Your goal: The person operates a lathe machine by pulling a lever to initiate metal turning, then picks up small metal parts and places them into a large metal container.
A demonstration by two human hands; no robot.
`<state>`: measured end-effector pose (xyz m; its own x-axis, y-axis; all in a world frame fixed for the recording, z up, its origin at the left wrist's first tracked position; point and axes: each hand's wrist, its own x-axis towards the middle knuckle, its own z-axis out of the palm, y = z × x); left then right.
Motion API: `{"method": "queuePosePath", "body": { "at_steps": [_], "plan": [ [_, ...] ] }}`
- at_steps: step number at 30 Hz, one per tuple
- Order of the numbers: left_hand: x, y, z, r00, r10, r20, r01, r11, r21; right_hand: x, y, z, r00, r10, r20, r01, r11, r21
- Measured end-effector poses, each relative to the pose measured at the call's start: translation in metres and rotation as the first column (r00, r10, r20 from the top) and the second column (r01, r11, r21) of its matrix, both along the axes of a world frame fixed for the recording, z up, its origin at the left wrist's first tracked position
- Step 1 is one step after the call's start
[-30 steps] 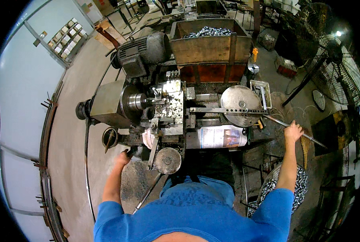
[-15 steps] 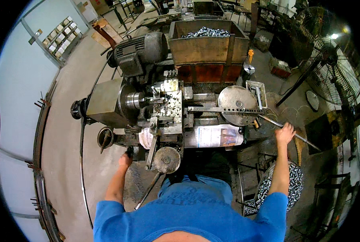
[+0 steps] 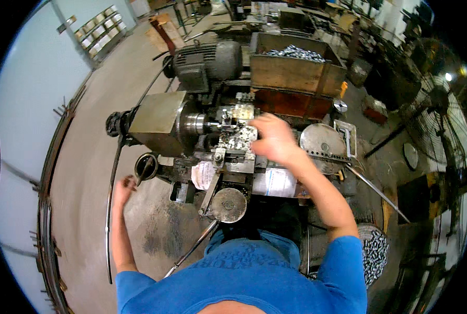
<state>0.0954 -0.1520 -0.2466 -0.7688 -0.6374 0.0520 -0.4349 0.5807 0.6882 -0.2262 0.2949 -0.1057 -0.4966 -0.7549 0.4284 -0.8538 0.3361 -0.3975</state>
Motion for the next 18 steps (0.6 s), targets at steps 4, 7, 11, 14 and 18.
{"method": "queuePosePath", "body": {
  "at_steps": [4,7,11,14,18],
  "plan": [
    [0.039,-0.016,0.076,0.934,0.351,-0.064,-0.341,0.828,-0.446,0.003,-0.116,-0.022,0.913,0.199,-0.355,-0.093,0.951,0.293],
    [0.097,-0.022,0.027,0.870,0.491,0.046,-0.385,0.734,-0.559,0.003,-0.157,-0.038,0.941,0.172,-0.292,0.027,0.821,0.570],
    [0.071,0.079,0.023,0.834,0.523,0.176,-0.346,0.745,-0.571,-0.001,-0.163,-0.045,0.933,0.208,-0.293,0.009,0.802,0.598],
    [0.062,0.090,0.021,0.890,0.425,0.164,-0.306,0.825,-0.476,0.001,-0.161,-0.043,0.927,0.215,-0.306,0.019,0.790,0.612],
    [0.068,0.051,0.041,0.941,0.279,0.190,-0.300,0.950,0.091,-0.007,-0.125,-0.009,0.903,0.133,-0.408,0.082,0.880,0.468]
  ]
}}
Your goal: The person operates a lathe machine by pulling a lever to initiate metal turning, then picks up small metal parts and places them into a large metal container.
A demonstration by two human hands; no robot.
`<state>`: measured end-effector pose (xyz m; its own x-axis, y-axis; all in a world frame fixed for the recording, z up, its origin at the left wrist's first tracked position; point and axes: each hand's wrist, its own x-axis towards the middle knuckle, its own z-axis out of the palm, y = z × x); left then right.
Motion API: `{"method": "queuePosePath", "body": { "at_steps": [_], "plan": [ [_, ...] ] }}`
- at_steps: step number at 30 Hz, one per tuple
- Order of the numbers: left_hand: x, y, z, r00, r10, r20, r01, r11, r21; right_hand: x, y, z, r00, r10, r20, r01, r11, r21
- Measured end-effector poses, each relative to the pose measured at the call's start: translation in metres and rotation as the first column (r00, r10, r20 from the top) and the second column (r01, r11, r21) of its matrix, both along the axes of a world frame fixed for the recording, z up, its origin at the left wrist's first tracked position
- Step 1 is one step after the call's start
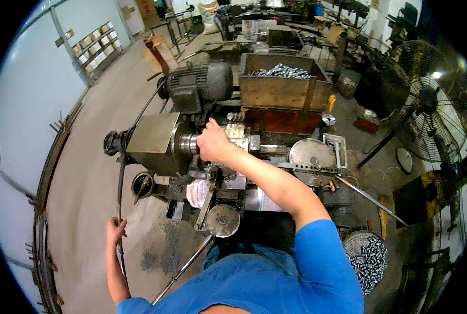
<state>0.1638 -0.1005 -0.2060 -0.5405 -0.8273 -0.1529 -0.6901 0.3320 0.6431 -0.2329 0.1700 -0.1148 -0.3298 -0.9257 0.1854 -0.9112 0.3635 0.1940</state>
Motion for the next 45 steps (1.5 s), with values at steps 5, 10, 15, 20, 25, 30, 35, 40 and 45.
{"method": "queuePosePath", "body": {
  "at_steps": [5,10,15,20,25,30,35,40,45],
  "plan": [
    [-0.001,-0.021,-0.019,0.992,0.053,-0.115,-0.023,0.968,0.251,-0.065,0.075,0.066,0.959,-0.227,0.168,0.257,0.948,-0.190],
    [0.001,-0.027,-0.030,0.960,0.038,-0.278,0.031,0.971,0.238,-0.092,0.141,0.072,0.909,-0.413,-0.058,0.315,0.770,-0.554],
    [0.003,-0.030,-0.038,0.951,0.064,-0.303,0.014,0.969,0.248,-0.056,0.233,0.023,0.910,-0.304,0.280,0.413,0.691,-0.593],
    [-0.002,-0.036,-0.039,0.967,0.098,-0.236,-0.028,0.960,0.280,0.008,0.416,-0.050,0.541,-0.644,0.540,0.840,0.387,-0.380],
    [-0.009,-0.016,-0.029,0.991,0.113,-0.065,-0.091,0.956,0.279,0.127,0.547,-0.166,-0.163,-0.868,0.469,0.979,-0.084,0.185],
    [-0.017,-0.035,-0.049,0.991,0.117,-0.070,-0.084,0.929,0.359,0.190,0.575,-0.243,-0.223,-0.871,0.437,0.920,-0.041,0.389],
    [-0.010,-0.052,-0.061,0.969,0.198,-0.150,-0.127,0.914,0.384,0.170,0.566,-0.260,-0.294,-0.891,0.345,0.855,-0.084,0.512],
    [-0.004,-0.070,-0.075,0.974,0.153,-0.169,-0.097,0.948,0.303,0.166,0.568,-0.246,-0.276,-0.897,0.347,0.893,-0.106,0.436],
    [-0.003,-0.057,-0.067,0.959,0.168,-0.229,-0.052,0.896,0.440,0.168,0.564,-0.235,-0.351,-0.897,0.269,0.813,-0.149,0.563]
  ]
}}
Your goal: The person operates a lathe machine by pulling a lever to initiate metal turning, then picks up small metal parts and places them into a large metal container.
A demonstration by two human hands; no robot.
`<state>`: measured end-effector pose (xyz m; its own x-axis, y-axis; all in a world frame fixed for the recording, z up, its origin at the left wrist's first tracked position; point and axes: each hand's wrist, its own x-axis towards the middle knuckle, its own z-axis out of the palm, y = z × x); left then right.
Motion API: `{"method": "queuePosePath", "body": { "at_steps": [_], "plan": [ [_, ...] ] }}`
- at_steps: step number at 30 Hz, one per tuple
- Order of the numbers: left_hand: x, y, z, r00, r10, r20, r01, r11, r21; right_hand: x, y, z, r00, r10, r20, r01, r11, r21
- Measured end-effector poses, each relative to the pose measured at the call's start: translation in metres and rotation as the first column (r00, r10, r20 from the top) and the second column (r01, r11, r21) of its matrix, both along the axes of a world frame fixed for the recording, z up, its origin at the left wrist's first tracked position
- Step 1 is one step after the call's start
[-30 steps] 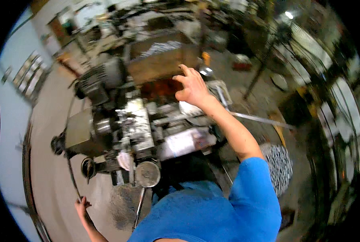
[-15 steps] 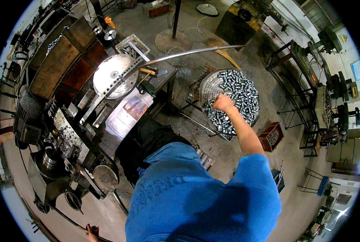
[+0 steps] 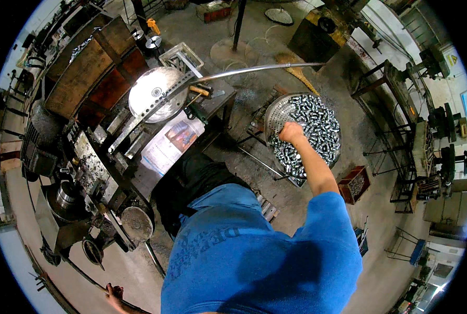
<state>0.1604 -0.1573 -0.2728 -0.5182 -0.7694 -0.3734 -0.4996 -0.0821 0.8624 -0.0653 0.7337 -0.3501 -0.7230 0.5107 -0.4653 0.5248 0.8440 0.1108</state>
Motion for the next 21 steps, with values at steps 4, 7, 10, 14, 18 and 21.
{"method": "queuePosePath", "body": {
  "at_steps": [4,7,10,14,18,21],
  "plan": [
    [-0.008,0.000,0.004,0.999,-0.047,0.029,0.047,0.999,-0.023,0.009,0.005,0.005,0.999,0.032,-0.002,-0.032,0.999,-0.036],
    [0.011,0.017,0.013,0.993,-0.058,0.105,0.069,0.993,-0.097,0.004,0.011,0.001,0.979,0.204,-0.027,-0.204,0.979,0.005],
    [-0.010,0.014,0.013,0.997,-0.022,0.072,0.028,0.995,-0.093,0.017,0.026,-0.012,0.963,0.271,0.012,-0.270,0.963,-0.020],
    [0.000,0.009,0.008,1.000,0.013,0.024,-0.012,0.999,-0.040,0.018,0.036,-0.014,0.907,0.420,-0.019,-0.419,0.902,-0.104],
    [0.003,-0.005,0.003,0.998,-0.019,0.052,0.023,0.997,-0.077,0.025,0.056,-0.022,0.786,0.609,-0.107,-0.612,0.791,0.008],
    [0.006,0.005,0.006,1.000,-0.022,0.019,0.023,0.998,-0.064,0.022,0.041,-0.002,0.784,0.616,-0.082,-0.613,0.788,0.059]
  ]
}}
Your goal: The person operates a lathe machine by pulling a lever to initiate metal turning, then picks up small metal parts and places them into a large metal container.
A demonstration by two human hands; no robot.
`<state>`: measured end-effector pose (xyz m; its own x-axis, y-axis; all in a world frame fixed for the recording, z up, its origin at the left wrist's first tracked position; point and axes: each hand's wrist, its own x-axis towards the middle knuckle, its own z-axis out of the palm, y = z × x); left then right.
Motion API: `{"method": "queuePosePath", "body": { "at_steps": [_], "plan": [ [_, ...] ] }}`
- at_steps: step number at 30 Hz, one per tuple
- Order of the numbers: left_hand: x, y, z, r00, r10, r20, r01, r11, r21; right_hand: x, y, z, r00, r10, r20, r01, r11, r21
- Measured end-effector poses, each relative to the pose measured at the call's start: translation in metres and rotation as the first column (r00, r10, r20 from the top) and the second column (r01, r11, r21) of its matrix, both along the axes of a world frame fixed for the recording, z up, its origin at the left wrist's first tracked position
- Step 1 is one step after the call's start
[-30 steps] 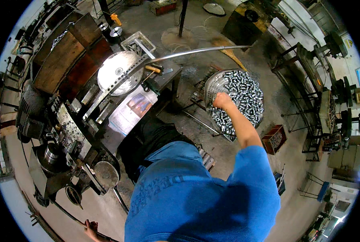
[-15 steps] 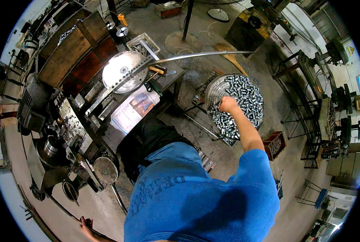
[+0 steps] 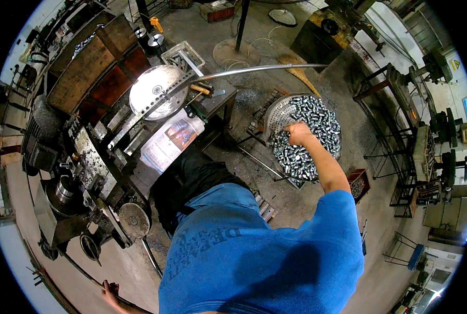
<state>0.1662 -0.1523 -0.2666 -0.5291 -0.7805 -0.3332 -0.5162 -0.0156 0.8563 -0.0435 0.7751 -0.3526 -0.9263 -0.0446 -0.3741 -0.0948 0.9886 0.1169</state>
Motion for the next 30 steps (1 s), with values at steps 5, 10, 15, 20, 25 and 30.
{"method": "queuePosePath", "body": {
  "at_steps": [5,10,15,20,25,30],
  "plan": [
    [-0.005,0.000,0.006,0.998,-0.057,0.035,0.057,0.998,-0.004,-0.011,-0.017,-0.022,0.880,-0.458,0.126,0.475,0.850,-0.227],
    [0.000,-0.001,-0.007,1.000,0.005,0.002,-0.004,0.997,-0.075,-0.028,-0.059,0.020,0.829,-0.498,0.255,0.538,0.836,-0.114],
    [-0.011,0.015,0.001,0.998,0.055,0.030,-0.050,0.987,-0.154,-0.011,-0.047,-0.016,0.729,-0.676,0.101,0.678,0.697,-0.233],
    [0.000,0.004,-0.009,0.999,0.032,0.009,-0.031,0.993,-0.111,-0.033,-0.057,-0.037,0.714,-0.694,0.091,0.696,0.690,-0.197],
    [-0.021,0.026,0.009,0.997,0.074,0.027,-0.069,0.984,-0.164,-0.029,-0.052,-0.038,0.737,-0.662,0.135,0.675,0.731,-0.100],
    [-0.014,0.044,0.023,0.995,-0.015,-0.096,0.010,0.999,-0.049,-0.025,-0.059,-0.016,0.646,-0.761,0.059,0.761,0.634,-0.138]
  ]
}}
